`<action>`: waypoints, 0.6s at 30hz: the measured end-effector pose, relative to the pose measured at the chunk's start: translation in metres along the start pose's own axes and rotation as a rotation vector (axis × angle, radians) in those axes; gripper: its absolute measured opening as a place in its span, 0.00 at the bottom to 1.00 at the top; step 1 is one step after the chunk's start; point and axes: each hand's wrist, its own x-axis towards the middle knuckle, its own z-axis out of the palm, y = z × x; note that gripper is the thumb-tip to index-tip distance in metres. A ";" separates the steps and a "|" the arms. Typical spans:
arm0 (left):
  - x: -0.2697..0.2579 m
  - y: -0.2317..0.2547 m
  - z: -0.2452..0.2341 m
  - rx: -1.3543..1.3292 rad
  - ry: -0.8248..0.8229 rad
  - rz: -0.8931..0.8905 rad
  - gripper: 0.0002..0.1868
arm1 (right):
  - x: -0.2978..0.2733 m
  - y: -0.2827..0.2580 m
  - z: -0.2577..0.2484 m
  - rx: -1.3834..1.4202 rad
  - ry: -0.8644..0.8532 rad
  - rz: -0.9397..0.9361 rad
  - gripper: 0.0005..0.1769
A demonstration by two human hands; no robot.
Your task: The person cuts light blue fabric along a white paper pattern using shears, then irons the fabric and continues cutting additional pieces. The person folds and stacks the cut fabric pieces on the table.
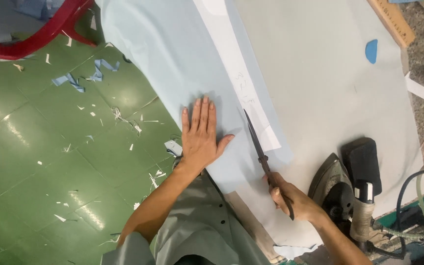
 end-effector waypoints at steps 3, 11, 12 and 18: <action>0.003 -0.002 -0.001 -0.084 0.077 0.008 0.49 | 0.013 -0.006 -0.002 0.081 0.009 -0.010 0.51; 0.003 -0.004 0.000 -0.110 0.043 -0.001 0.49 | 0.026 -0.009 -0.005 -0.063 0.076 0.031 0.51; 0.003 -0.005 0.001 -0.126 0.071 0.005 0.49 | 0.026 -0.009 -0.005 -0.116 0.109 0.048 0.50; 0.005 -0.006 -0.002 -0.123 0.081 0.018 0.48 | 0.023 -0.011 -0.009 -0.056 0.123 0.077 0.42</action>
